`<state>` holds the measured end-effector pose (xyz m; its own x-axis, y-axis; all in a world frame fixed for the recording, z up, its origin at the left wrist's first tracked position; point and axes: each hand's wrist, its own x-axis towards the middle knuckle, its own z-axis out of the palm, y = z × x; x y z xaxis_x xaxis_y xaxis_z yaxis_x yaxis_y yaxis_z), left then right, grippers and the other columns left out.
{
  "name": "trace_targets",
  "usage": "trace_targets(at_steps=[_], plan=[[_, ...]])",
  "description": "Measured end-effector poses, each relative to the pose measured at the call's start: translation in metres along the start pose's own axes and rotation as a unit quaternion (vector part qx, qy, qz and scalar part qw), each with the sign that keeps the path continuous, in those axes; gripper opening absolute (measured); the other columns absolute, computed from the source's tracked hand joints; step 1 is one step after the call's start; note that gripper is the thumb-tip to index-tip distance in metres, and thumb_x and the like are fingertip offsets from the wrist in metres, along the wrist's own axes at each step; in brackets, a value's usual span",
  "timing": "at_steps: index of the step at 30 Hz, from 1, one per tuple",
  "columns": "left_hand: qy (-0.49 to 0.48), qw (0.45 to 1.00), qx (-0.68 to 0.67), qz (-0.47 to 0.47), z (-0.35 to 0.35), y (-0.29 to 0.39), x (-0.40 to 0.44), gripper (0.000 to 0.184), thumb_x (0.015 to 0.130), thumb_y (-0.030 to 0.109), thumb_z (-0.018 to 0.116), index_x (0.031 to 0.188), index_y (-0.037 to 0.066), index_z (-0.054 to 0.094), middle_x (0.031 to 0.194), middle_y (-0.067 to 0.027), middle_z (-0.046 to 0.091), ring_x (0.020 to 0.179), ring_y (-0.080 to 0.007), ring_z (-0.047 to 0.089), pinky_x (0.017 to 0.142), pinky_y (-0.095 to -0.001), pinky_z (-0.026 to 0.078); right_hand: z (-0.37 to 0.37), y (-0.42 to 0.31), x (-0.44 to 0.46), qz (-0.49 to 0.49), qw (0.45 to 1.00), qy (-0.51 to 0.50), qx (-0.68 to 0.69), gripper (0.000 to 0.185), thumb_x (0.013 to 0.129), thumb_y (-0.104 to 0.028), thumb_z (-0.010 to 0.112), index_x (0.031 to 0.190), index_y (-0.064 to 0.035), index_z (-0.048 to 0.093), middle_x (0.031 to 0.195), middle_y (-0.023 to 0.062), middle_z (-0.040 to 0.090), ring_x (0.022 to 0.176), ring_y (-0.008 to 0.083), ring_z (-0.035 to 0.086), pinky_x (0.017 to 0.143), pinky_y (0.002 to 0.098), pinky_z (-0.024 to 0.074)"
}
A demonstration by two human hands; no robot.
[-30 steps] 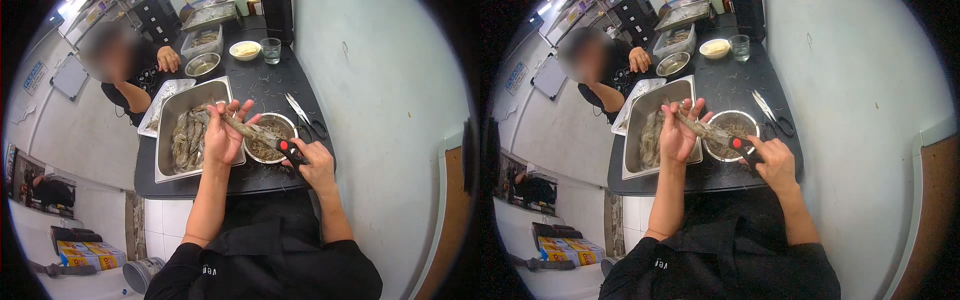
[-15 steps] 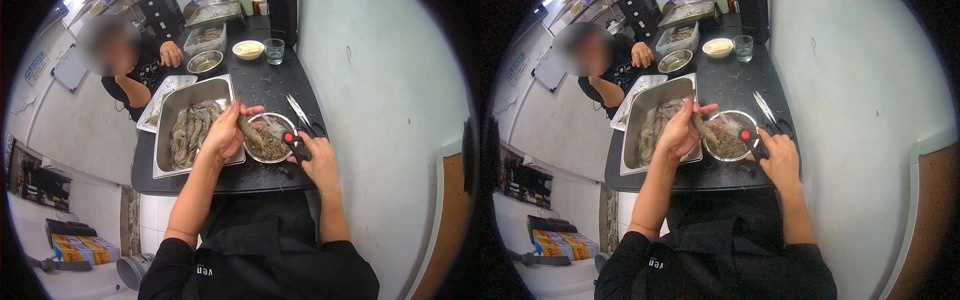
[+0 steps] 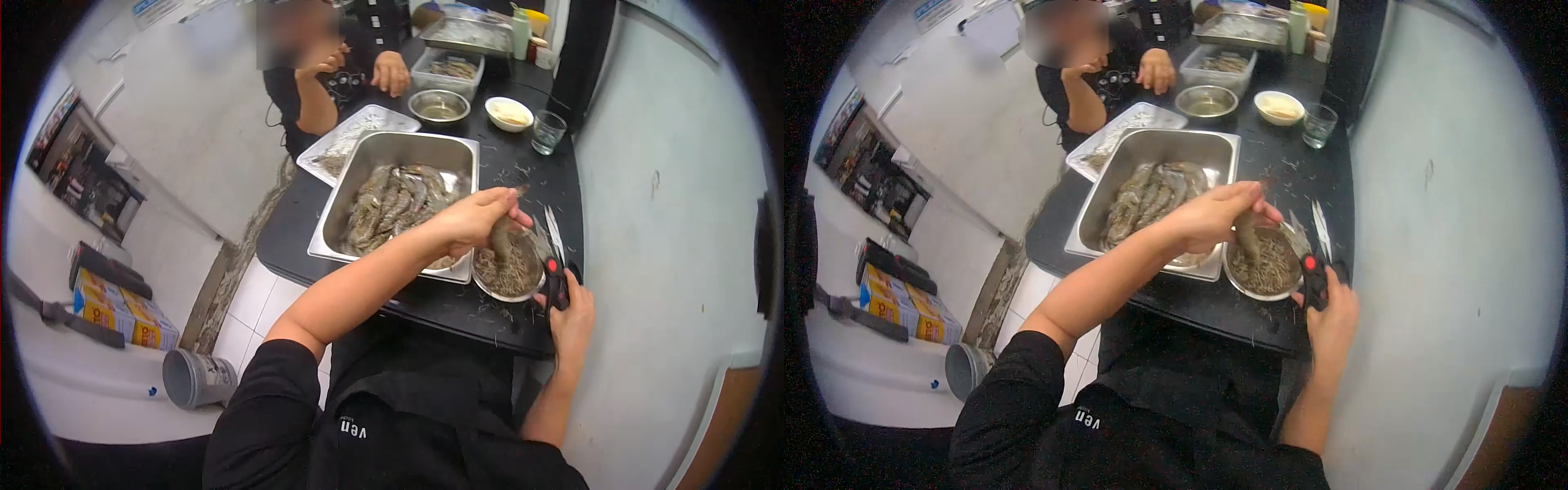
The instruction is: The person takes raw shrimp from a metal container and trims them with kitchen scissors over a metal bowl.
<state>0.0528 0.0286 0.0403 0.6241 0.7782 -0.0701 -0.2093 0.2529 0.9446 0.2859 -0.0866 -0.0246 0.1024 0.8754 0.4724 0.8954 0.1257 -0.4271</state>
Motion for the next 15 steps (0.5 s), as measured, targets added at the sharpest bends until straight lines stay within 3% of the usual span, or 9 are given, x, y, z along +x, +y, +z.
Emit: trace_targets(at_steps=[4,5,8,10,11,12,15], plan=[[0.096,0.994,0.039,0.038,-0.019,0.040,0.002,0.031,0.103,0.036,0.037,0.099,0.007,0.047,0.111,-0.0120,0.063,0.109,-0.0247,0.060,0.083,-0.0421,0.051,-0.005,0.001,0.000,0.047,0.999,-0.006,0.004,0.066,0.062,-0.024,0.086,0.118,-0.0019,0.061,0.080,0.0107,0.060,0.078,0.0282,0.055,0.073,0.0407,0.0441],[0.136,0.987,0.058,0.065,-0.040,0.045,0.008,0.032,0.101,0.036,0.038,0.101,0.006,0.047,0.107,-0.0121,0.064,0.106,-0.0262,0.061,0.082,-0.0440,0.052,-0.008,-0.001,0.000,0.045,0.999,-0.007,0.004,0.066,0.062,-0.024,0.086,0.118,-0.0019,0.061,0.080,0.0107,0.060,0.078,0.0282,0.055,0.073,0.0407,0.0441],[0.243,0.961,-0.050,0.122,-0.114,0.076,0.016,0.029,0.100,0.034,0.040,0.105,0.005,0.043,0.120,-0.0210,0.054,0.108,-0.0334,0.057,0.087,-0.0549,0.050,-0.012,0.001,-0.002,0.089,0.996,-0.018,0.025,0.067,0.061,-0.024,0.087,0.119,-0.0016,0.061,0.082,0.0102,0.061,0.078,0.0270,0.055,0.073,0.0394,0.0453],[0.351,0.908,-0.141,0.181,-0.172,0.086,0.025,0.028,0.102,0.034,0.038,0.102,0.006,0.038,0.115,-0.0235,0.052,0.102,-0.0401,0.055,0.088,-0.0605,0.048,-0.010,0.010,-0.006,0.102,0.994,-0.024,0.014,0.067,0.061,-0.024,0.087,0.119,-0.0019,0.062,0.083,0.0100,0.061,0.079,0.0265,0.056,0.072,0.0389,0.0458],[0.371,0.901,-0.124,0.188,-0.205,0.087,0.027,0.030,0.102,0.038,0.037,0.100,0.008,0.040,0.112,-0.0229,0.053,0.098,-0.0390,0.055,0.085,-0.0611,0.049,-0.008,0.010,-0.006,0.102,0.994,-0.022,0.019,0.067,0.061,-0.024,0.087,0.119,-0.0019,0.062,0.083,0.0100,0.061,0.079,0.0265,0.056,0.072,0.0389,0.0458],[0.402,0.884,-0.141,0.191,-0.229,0.087,0.031,0.034,0.103,0.039,0.033,0.106,0.006,0.039,0.105,-0.0217,0.057,0.085,-0.0343,0.057,0.072,-0.0543,0.052,-0.007,0.010,-0.006,0.101,0.994,-0.018,0.029,0.068,0.060,-0.024,0.088,0.119,-0.0023,0.062,0.082,0.0100,0.061,0.079,0.0264,0.056,0.072,0.0388,0.0458],[0.462,0.843,-0.154,0.230,-0.286,0.086,0.045,0.039,0.103,0.041,0.032,0.108,0.004,0.044,0.103,-0.0203,0.057,0.082,-0.0323,0.057,0.077,-0.0496,0.051,-0.009,-0.001,-0.004,0.103,0.993,-0.026,0.050,0.068,0.059,-0.023,0.088,0.119,-0.0027,0.062,0.082,0.0100,0.061,0.079,0.0261,0.056,0.072,0.0385,0.0459]])
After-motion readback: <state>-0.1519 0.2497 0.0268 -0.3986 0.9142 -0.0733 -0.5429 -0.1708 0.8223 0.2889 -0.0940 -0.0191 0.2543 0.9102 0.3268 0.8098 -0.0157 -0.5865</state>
